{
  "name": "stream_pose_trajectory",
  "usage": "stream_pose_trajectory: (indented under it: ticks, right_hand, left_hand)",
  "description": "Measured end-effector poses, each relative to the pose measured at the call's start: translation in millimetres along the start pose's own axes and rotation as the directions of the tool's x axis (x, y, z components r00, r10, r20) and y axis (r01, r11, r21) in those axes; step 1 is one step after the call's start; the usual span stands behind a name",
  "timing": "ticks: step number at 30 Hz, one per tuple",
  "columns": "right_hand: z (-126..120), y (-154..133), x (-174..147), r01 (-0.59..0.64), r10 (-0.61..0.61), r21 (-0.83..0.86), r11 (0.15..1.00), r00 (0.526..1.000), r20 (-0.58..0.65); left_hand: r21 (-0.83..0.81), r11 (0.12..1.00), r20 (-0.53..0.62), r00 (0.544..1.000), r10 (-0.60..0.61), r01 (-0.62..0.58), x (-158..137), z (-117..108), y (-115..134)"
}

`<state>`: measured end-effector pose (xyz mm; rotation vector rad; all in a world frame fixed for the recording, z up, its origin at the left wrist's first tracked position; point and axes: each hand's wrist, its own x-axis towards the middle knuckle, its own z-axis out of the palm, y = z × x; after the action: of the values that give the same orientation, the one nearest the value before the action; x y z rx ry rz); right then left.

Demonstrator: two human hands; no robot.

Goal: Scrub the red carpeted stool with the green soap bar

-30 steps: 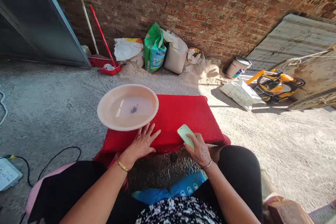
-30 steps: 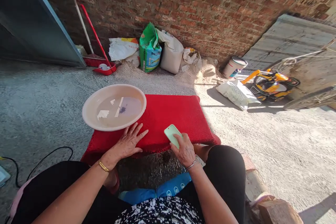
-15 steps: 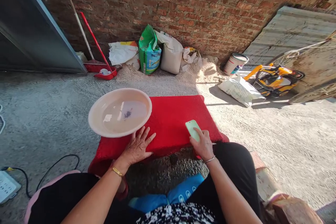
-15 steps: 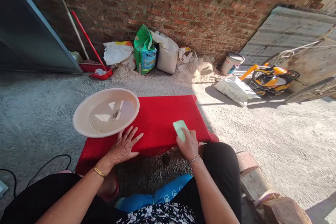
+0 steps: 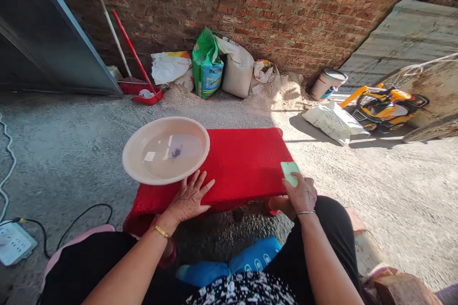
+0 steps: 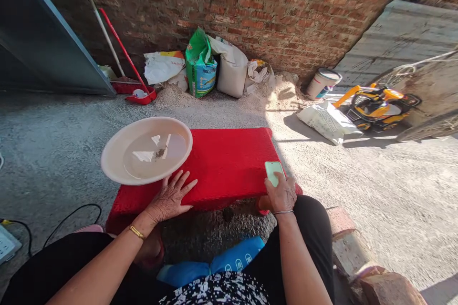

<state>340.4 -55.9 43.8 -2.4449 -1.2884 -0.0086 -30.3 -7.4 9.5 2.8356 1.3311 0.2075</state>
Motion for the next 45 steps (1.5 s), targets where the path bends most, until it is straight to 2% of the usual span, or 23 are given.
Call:
stream_pose_trajectory:
  ticks: [2,5,7,9,11,13,15,17,20,22,24,27,29,30,31,32,34,36,37,39,40,42,45]
  right_hand:
    - [13.5,-17.2,-12.1,0.176,-0.167,0.164,0.971,0.984,-0.069]
    - [40.6,-57.0,-42.1,0.451,-0.453,0.356,0.819,0.888,-0.082]
    - [51.2,-78.1,-56.9,0.536,-0.565,0.373,0.757,0.824,-0.037]
    - [50.3,-85.8,-58.3,0.563,-0.604,0.315,0.764,0.796,0.04]
    - [38.6,-78.0,-43.1,0.549,-0.579,0.198,0.812,0.802,0.147]
    - [20.3,-57.9,-14.6,0.491,-0.481,0.028,0.871,0.84,0.251]
    - [0.4,-32.0,19.2,0.369,-0.311,-0.16,0.915,0.902,0.299]
    - [-15.9,-9.0,48.1,0.208,-0.128,-0.292,0.933,0.954,0.271]
    - [-23.6,2.9,64.0,0.069,-0.019,-0.268,0.961,0.983,0.184]
    - [-15.1,-9.7,50.7,0.128,-0.108,-0.112,0.985,0.98,0.168]
    - [0.7,-35.3,22.6,0.287,-0.294,0.064,0.956,0.939,0.181]
    - [23.3,-78.1,-22.5,0.555,-0.585,0.199,0.808,0.795,0.161]
    - [30.6,-93.2,-36.8,0.661,-0.691,0.205,0.721,0.709,0.141]
    - [31.3,-93.7,-36.4,0.682,-0.707,0.192,0.706,0.692,0.144]
    - [30.2,-89.1,-31.0,0.676,-0.696,0.169,0.718,0.7,0.159]
    - [27.4,-80.0,-21.2,0.641,-0.655,0.134,0.755,0.734,0.18]
    - [17.9,-52.2,6.9,0.49,-0.486,0.035,0.871,0.85,0.203]
    - [5.9,-21.5,36.5,0.254,-0.242,-0.053,0.966,0.955,0.17]
    - [0.4,-9.1,48.2,0.137,-0.126,-0.065,0.988,0.982,0.143]
    - [-6.2,4.2,61.0,-0.029,0.029,-0.007,1.0,0.993,0.116]
    - [-6.2,3.8,61.4,-0.063,0.055,0.058,0.996,0.991,0.122]
    - [1.4,-10.6,50.9,-0.033,-0.003,0.224,0.974,0.987,0.161]
    - [25.2,-52.5,17.8,0.151,-0.263,0.46,0.875,0.946,0.19]
  left_hand:
    - [-0.005,1.0,-0.003,1.0,0.004,-0.004,-0.4,1.6,-1.1]
    - [0.001,1.0,-0.01,1.0,0.007,-0.007,-1.1,5.6,-3.4]
    - [0.006,1.0,-0.014,1.0,0.005,-0.005,-1.4,7.3,-4.4]
    - [0.008,1.0,-0.011,1.0,0.005,-0.005,-1.3,6.8,-4.3]
    - [0.01,1.0,-0.001,1.0,0.005,-0.005,-1.1,4.6,-2.9]
    - [0.011,1.0,0.009,1.0,-0.001,0.001,-0.7,2.3,-1.1]
    - [0.013,1.0,0.003,1.0,-0.008,0.008,-0.7,1.3,0.1]
    - [0.017,1.0,-0.011,1.0,-0.007,0.007,-1.3,2.2,0.0]
    - [0.025,1.0,-0.021,1.0,0.008,-0.008,-3.2,5.9,-2.5]
    - [0.039,0.999,-0.024,1.0,0.015,-0.015,-4.7,8.2,-4.8]
    - [0.061,0.998,-0.022,1.0,0.02,-0.019,-5.6,9.1,-6.7]
    - [0.105,0.994,-0.011,1.0,0.029,-0.027,-5.2,7.8,-7.9]
    - [0.131,0.991,-0.005,0.999,0.034,-0.033,-4.1,5.7,-7.5]
    - [0.141,0.989,-0.004,0.999,0.034,-0.033,-3.4,4.5,-6.9]
    - [0.149,0.988,-0.004,0.999,0.035,-0.034,-2.7,3.4,-6.2]
    - [0.156,0.987,-0.005,0.999,0.036,-0.035,-2.2,2.4,-5.4]
    - [0.166,0.985,-0.011,0.999,0.04,-0.037,-1.4,0.8,-3.7]
    - [0.171,0.984,-0.019,0.999,0.043,-0.039,-1.1,-0.2,-2.3]
    - [0.172,0.984,-0.024,0.999,0.043,-0.038,-1.0,-0.4,-1.8]
    - [0.172,0.985,-0.029,0.999,0.038,-0.032,-0.8,-0.5,-1.2]
    - [0.171,0.985,-0.029,0.999,0.036,-0.03,-0.7,-0.3,-1.1]
    - [0.172,0.985,-0.023,0.999,0.034,-0.029,-0.7,0.6,-1.6]
    - [0.18,0.983,-0.011,0.999,0.032,-0.03,-1.1,3.1,-3.2]
